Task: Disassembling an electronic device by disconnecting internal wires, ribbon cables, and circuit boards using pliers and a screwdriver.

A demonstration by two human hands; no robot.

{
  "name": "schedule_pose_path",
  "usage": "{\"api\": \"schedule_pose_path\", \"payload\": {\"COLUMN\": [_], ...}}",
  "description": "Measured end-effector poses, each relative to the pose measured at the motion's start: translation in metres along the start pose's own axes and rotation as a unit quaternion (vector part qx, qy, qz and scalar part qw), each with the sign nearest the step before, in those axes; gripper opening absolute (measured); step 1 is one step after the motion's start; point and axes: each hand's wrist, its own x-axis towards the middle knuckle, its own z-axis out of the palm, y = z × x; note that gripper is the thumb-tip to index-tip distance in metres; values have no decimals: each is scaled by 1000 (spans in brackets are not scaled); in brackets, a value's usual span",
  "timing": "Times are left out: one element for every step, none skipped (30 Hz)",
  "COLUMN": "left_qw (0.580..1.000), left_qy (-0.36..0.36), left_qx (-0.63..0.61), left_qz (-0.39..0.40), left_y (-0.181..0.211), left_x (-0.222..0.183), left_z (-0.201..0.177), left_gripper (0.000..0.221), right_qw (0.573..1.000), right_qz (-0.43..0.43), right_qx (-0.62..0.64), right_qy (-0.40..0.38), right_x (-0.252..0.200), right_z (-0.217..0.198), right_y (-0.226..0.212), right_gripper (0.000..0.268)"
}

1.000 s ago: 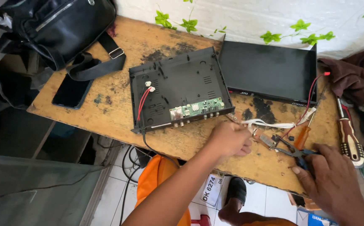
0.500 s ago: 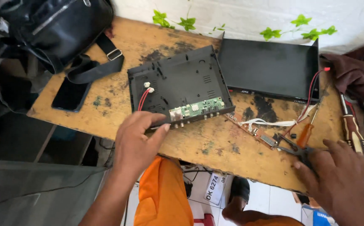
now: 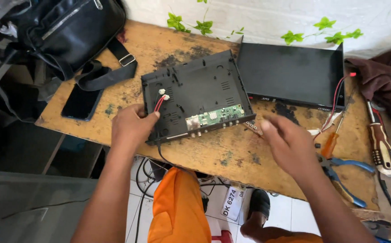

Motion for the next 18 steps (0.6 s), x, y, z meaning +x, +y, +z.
{"api": "schedule_pose_path", "payload": {"left_qw": [1000, 999, 999, 999, 999, 999, 999, 998, 998, 992, 981, 981, 966, 946, 946, 933, 917, 917], "left_qy": [10, 19, 21, 27, 33, 35, 33, 30, 30, 42, 51, 50, 43, 35, 32, 27, 24, 24], "left_qx": [16, 32, 31, 23, 15, 15, -16, -46, -46, -117, -187, -187, -251, -314, -313, -341, -369, -369], "left_qz": [-12, -24, -24, -6, 9, 5, 9, 13, 12, 14, 17, 16, 44, 72, 73, 111, 148, 148], "left_y": [-6, -12, -9, -7, -6, -4, 0, 4, 4, 4, 4, 6, 8, 10, 6, 1, -5, -7], "left_x": [7, 14, 11, 9, 6, -2, -8, -14, -17, -19, -22, -27, -32, -37, -34, -31, -30, -29], "left_z": [7, 14, 14, 13, 13, 10, 8, 6, 4, 3, 2, 3, 4, 4, 10, 16, 21, 27], "left_gripper": [60, 48, 48, 44, 40, 40, 40, 40, 40, 46, 53, 53, 56, 60, 60, 59, 59, 59], "right_qw": [998, 993, 993, 976, 945, 946, 927, 906, 906, 897, 888, 888, 887, 887, 887, 889, 891, 891], "right_qz": [32, 65, 63, 101, 139, 138, 146, 155, 154, 145, 137, 138, 129, 119, 121, 117, 112, 112], "right_qx": [45, 90, 89, 192, 293, 292, 344, 394, 393, 416, 437, 437, 440, 444, 444, 440, 437, 436], "right_qy": [-17, -34, -34, -33, -36, -40, -33, -25, -26, -32, -36, -36, -42, -49, -46, -52, -60, -60], "right_x": [7, 15, 18, 22, 25, 25, 27, 28, 25, 22, 17, 14, 11, 7, 5, 2, -1, -1], "right_z": [3, 7, 12, 17, 24, 30, 36, 41, 41, 40, 39, 43, 46, 49, 50, 50, 51, 53], "right_y": [-9, -19, -21, -25, -28, -22, -16, -10, -7, -4, 0, 5, 10, 16, 19, 22, 25, 31], "right_gripper": [38, 40, 40, 37, 34, 34, 34, 35, 35, 37, 39, 39, 41, 43, 43, 45, 47, 47]}}
